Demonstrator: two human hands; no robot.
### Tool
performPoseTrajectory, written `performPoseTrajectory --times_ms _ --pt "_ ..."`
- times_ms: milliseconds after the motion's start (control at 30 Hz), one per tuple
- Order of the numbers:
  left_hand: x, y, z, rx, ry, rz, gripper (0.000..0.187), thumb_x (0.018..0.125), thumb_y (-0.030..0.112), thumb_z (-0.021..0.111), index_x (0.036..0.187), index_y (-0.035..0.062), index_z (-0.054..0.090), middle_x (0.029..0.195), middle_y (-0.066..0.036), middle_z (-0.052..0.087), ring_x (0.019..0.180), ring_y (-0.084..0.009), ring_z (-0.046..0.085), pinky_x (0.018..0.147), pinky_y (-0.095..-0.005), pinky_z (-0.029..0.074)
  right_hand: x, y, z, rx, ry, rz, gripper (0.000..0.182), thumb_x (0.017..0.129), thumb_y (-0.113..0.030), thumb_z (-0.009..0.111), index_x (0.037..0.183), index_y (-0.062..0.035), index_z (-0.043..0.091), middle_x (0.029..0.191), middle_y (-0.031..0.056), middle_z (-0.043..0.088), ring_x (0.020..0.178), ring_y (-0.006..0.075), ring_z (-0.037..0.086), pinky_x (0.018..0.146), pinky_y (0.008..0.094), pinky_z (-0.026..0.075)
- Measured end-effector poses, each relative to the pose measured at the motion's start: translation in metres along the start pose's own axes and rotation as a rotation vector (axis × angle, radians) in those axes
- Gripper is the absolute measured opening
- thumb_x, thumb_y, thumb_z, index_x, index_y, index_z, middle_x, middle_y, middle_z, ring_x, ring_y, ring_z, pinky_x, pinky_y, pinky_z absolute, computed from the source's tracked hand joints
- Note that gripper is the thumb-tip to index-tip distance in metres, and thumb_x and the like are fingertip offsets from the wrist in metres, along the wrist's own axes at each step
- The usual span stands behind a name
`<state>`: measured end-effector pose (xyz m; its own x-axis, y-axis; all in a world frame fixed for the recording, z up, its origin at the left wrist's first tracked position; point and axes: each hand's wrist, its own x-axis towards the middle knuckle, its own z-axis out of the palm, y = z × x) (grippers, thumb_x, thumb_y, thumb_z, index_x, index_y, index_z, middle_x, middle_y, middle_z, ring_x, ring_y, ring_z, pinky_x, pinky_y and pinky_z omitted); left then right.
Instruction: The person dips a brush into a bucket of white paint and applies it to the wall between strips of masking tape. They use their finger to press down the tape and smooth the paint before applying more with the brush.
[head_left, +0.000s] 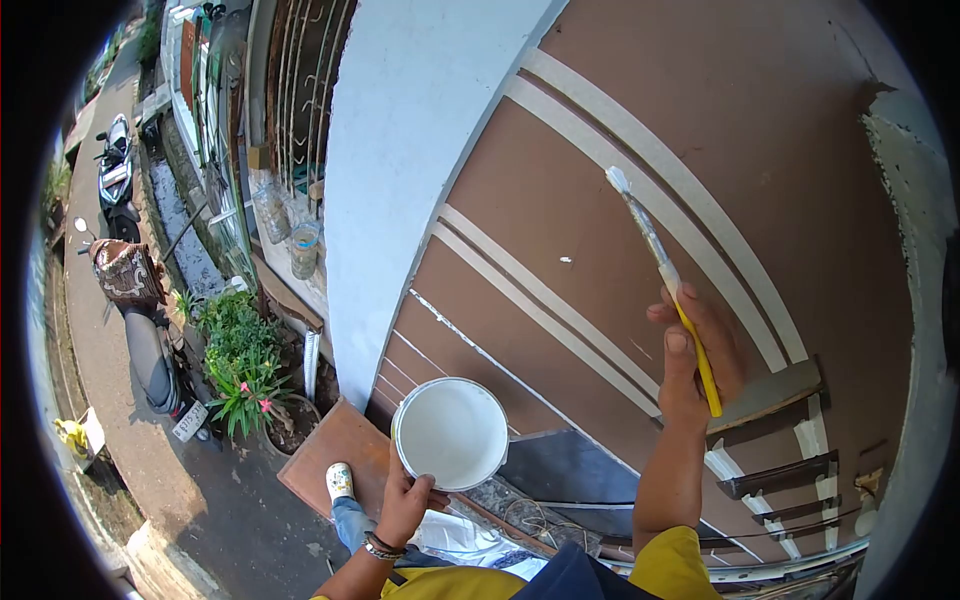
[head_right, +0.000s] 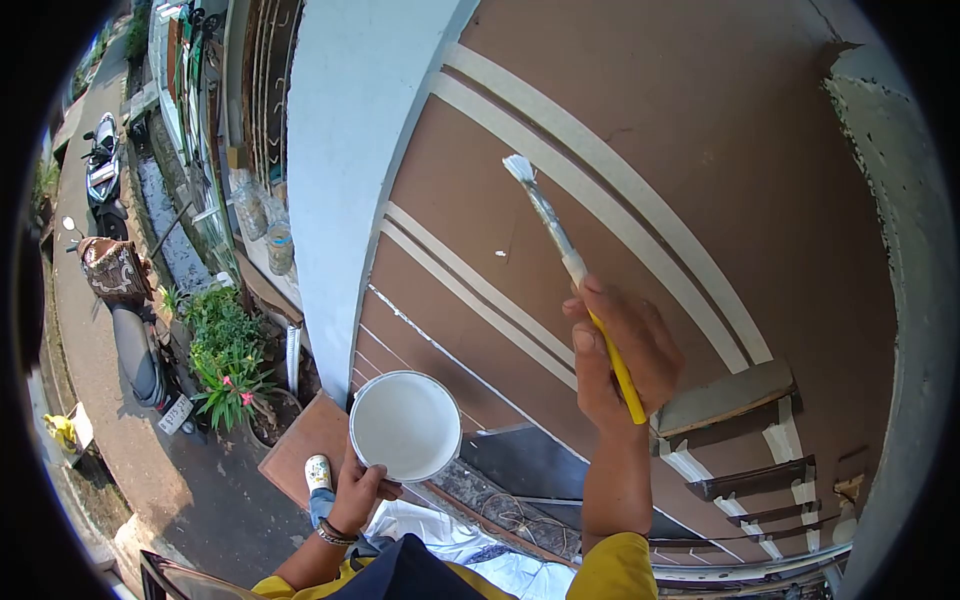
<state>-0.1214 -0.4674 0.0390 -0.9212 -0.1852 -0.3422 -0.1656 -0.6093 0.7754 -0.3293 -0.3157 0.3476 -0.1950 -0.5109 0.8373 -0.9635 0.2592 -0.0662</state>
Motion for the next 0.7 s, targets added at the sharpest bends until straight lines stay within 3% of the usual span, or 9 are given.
performPoseTrajectory --times_ms 133,267,467,633,700 --pt "0.001 0.008 -0.012 0.024 0.012 -0.012 0.082 0.092 -0.003 0.043 0.160 0.0182 0.001 0.107 -0.019 0.068 0.067 -0.0212 0.072 0.057 -0.0293 0.062 0.037 0.005 0.028 -0.057 -0.017 -0.076 0.031 0.089 -0.001 0.065 0.120 0.0020 0.069 0.103 0.0161 0.074 0.085 0.0213 0.073 0.071 0.0272 0.058" --pt "0.003 0.014 -0.025 0.072 0.028 -0.020 0.079 0.093 -0.003 0.042 0.160 0.0182 0.006 0.104 -0.017 0.070 0.067 -0.0207 0.072 0.057 -0.0288 0.062 0.056 0.004 0.046 -0.078 -0.031 -0.030 0.027 0.097 -0.009 0.060 0.121 -0.0010 0.069 0.104 0.0149 0.073 0.082 0.0201 0.073 0.073 0.0298 0.058" --pt "0.008 0.031 -0.044 0.034 0.005 -0.059 0.087 0.090 -0.005 0.043 0.160 0.0174 -0.003 0.109 -0.021 0.067 0.065 -0.0224 0.072 0.057 -0.0298 0.063 0.067 0.012 0.068 -0.089 -0.016 -0.049 0.029 0.093 -0.004 0.061 0.121 0.0006 0.069 0.104 0.0161 0.074 0.081 0.0192 0.072 0.072 0.0285 0.059" --pt "0.012 0.051 -0.055 0.081 -0.008 -0.054 0.086 0.090 -0.006 0.043 0.160 0.0173 -0.002 0.109 -0.021 0.067 0.065 -0.0222 0.072 0.056 -0.0298 0.063 0.073 0.014 0.073 -0.098 -0.016 -0.030 0.029 0.092 -0.002 0.061 0.120 0.0009 0.069 0.104 0.0165 0.074 0.081 0.0193 0.073 0.071 0.0279 0.059" --pt "0.015 0.050 -0.063 0.088 -0.010 -0.063 0.085 0.090 -0.006 0.042 0.160 0.0169 -0.001 0.109 -0.021 0.066 0.065 -0.0223 0.072 0.057 -0.0300 0.063 0.074 0.013 0.073 -0.091 -0.027 0.008 0.033 0.086 0.003 0.066 0.119 0.0004 0.070 0.108 0.0169 0.074 0.086 0.0215 0.073 0.071 0.0274 0.059"
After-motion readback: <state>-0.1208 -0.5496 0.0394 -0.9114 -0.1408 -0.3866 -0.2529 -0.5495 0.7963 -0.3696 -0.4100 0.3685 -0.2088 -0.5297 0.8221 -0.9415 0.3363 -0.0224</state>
